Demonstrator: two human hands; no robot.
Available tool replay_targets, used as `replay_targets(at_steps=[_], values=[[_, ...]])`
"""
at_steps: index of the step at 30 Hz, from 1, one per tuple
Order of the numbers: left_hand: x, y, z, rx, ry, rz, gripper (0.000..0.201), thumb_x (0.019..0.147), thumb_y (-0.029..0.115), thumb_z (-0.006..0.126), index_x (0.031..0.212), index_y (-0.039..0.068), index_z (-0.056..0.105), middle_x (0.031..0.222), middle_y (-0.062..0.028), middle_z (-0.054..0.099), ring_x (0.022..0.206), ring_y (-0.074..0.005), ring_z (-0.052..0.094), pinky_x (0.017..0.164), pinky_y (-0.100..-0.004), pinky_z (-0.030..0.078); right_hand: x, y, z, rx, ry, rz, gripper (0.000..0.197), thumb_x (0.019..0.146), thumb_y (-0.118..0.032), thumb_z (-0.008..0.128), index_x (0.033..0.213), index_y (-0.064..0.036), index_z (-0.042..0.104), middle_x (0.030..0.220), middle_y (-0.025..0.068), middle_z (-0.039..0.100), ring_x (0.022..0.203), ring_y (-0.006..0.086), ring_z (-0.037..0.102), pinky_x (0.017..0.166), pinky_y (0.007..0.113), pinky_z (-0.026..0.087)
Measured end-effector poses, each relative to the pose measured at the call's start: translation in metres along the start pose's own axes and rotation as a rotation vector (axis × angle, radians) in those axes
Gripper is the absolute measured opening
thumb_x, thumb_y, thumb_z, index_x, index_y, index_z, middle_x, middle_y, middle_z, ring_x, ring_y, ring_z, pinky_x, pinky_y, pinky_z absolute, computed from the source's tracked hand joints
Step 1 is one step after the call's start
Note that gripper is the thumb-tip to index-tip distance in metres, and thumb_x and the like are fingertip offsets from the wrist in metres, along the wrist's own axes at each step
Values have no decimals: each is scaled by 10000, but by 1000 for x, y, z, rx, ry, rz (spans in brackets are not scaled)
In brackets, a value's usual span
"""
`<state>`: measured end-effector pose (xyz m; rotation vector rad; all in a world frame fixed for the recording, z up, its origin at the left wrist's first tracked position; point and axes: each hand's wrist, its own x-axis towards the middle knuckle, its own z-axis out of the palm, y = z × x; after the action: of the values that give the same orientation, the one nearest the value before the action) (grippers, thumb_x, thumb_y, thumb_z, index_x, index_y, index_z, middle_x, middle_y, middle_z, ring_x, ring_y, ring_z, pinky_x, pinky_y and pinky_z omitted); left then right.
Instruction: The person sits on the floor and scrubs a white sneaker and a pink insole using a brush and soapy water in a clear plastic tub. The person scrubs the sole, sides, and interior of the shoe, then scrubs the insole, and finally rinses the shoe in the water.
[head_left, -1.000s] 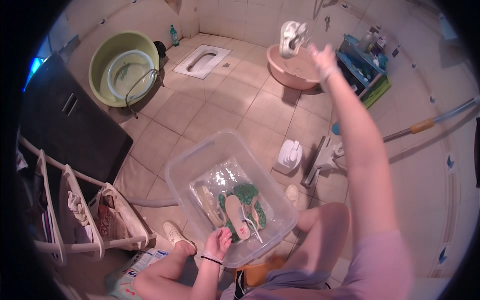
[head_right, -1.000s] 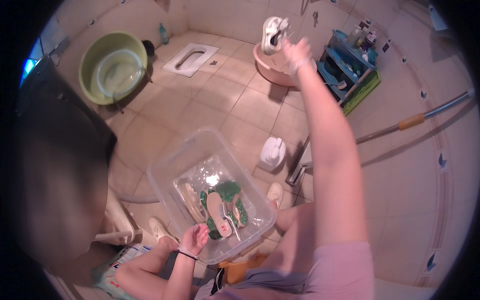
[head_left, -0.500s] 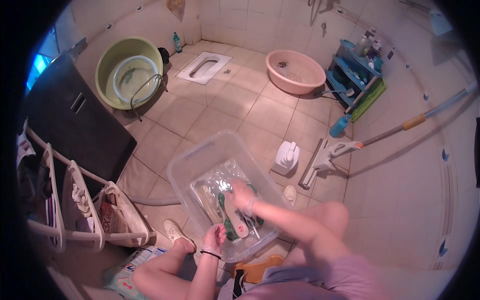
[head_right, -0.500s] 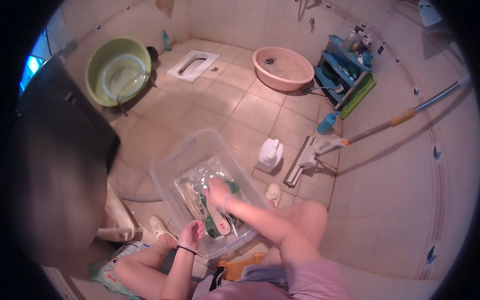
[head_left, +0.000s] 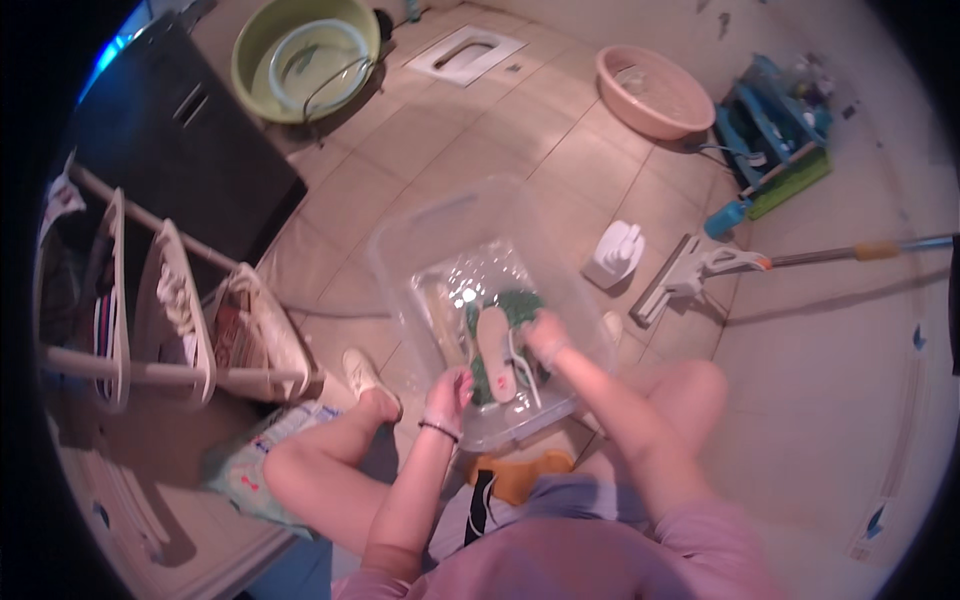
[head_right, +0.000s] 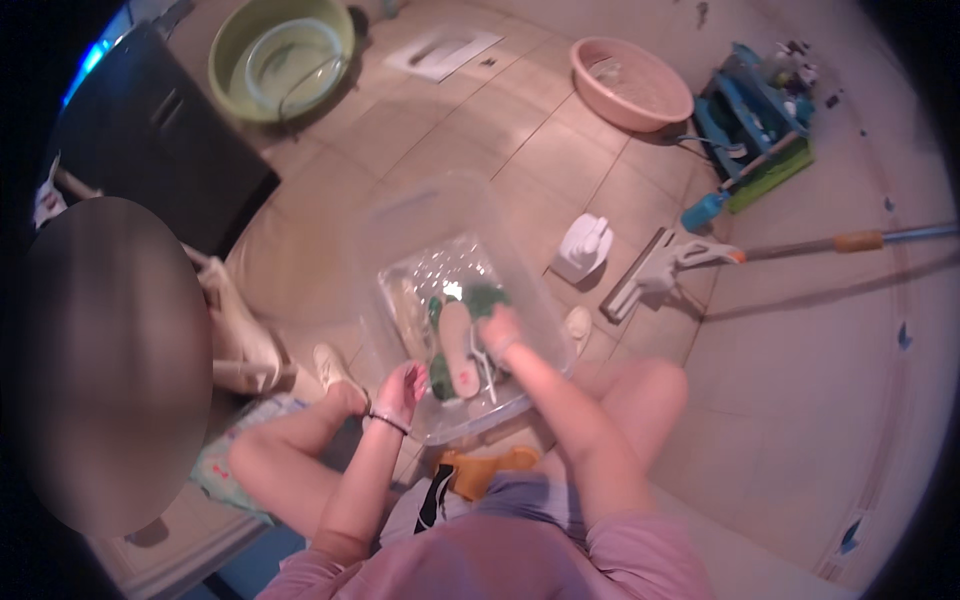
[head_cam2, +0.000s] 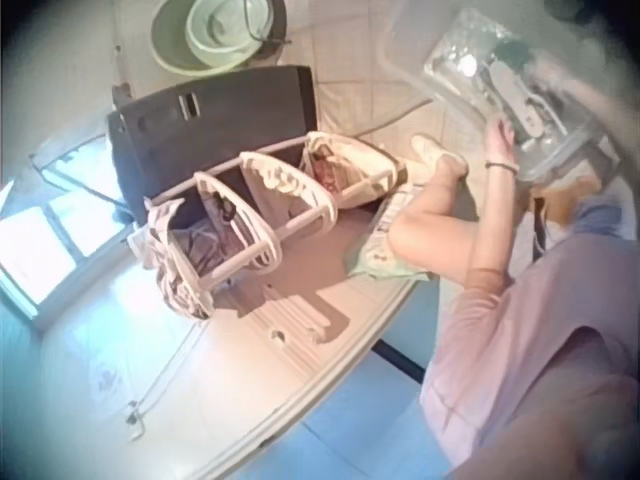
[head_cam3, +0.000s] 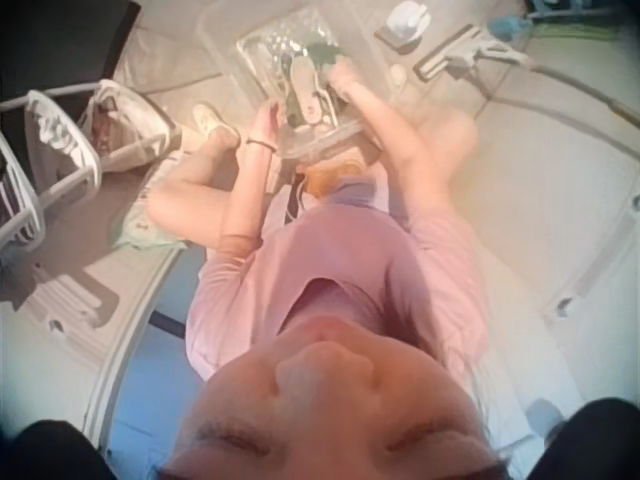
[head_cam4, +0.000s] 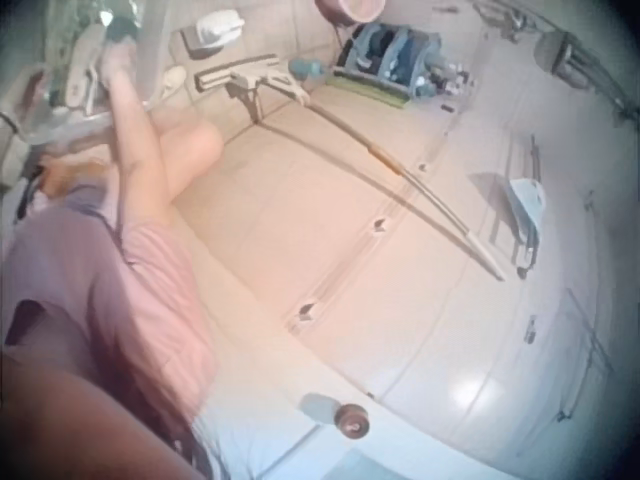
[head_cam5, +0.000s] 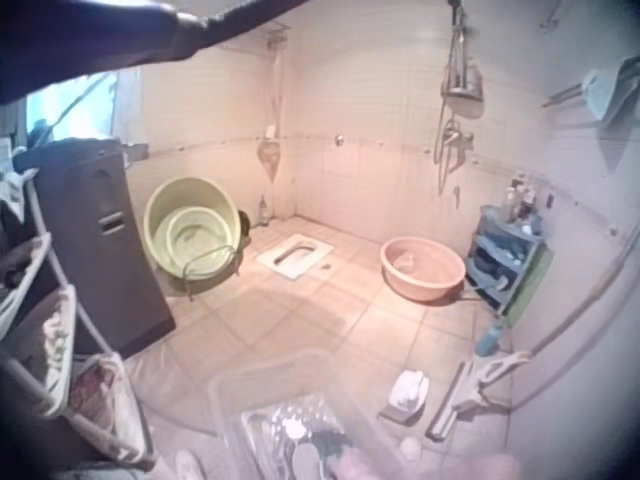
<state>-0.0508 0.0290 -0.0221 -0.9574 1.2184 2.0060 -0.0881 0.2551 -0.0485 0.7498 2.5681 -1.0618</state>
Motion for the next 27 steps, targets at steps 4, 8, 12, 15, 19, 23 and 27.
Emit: replay_targets(at_steps=[4, 8, 12, 15, 19, 23, 27], values=[[-12, 12, 10, 40, 50, 4, 172, 841, 219, 560, 939, 81, 591, 834, 19, 603, 722, -63, 559, 563, -178, 436, -1, 1, -4, 2, -21, 68, 469, 812, -257, 524, 1156, 61, 522, 1096, 285, 566, 1041, 384, 553, 888, 406, 441], [-9, 9, 3, 74, 58, 18, 178, 839, 235, 563, 931, 85, 588, 834, 26, 600, 714, -54, 551, 559, -183, 438, -24, -42, -8, -32, -181, 165, 510, 820, -333, 568, 1147, 57, 529, 1104, 258, 575, 1045, 370, 556, 896, 391, 443], [13, -3, 16, 180, 108, 2, 137, 824, 228, 562, 859, 102, 603, 770, 28, 584, 686, -62, 538, 549, -210, 428, -17, -15, 43, -309, -447, 146, 507, 810, -301, 619, 1151, 60, 516, 1074, 260, 587, 1002, 351, 588, 854, 380, 462], [63, -25, 15, 597, 112, 108, 220, 799, 228, 535, 815, 36, 641, 802, -110, 637, 685, -202, 610, 591, -308, 480, -1, 24, 86, 75, -462, 411, 428, 818, -238, 602, 1145, 29, 532, 998, 222, 627, 907, 309, 627, 808, 362, 475], [155, -73, -8, 1188, 392, 147, 337, 770, 292, 585, 943, 12, 655, 978, -182, 644, 882, -289, 639, 744, -369, 502, -1, 11, 110, 209, -417, 305, 398, 818, -175, 563, 1174, -6, 512, 946, 202, 640, 864, 298, 634, 779, 361, 477], [128, -67, 61, 1353, 384, -75, 409, 740, 340, 625, 978, 8, 656, 1020, -186, 640, 997, -305, 613, 820, -377, 494, 7, 36, 77, 324, -39, 232, 459, 804, -145, 538, 1230, 0, 448, 999, 227, 616, 930, 317, 614, 811, 374, 461], [96, -53, 73, 1172, 457, -57, 347, 753, 292, 604, 971, 27, 656, 977, -190, 647, 950, -319, 626, 796, -389, 497, -4, 18, 41, 191, -142, 179, 524, 786, -188, 561, 1250, 12, 426, 1086, 232, 583, 1016, 342, 573, 862, 389, 439]])
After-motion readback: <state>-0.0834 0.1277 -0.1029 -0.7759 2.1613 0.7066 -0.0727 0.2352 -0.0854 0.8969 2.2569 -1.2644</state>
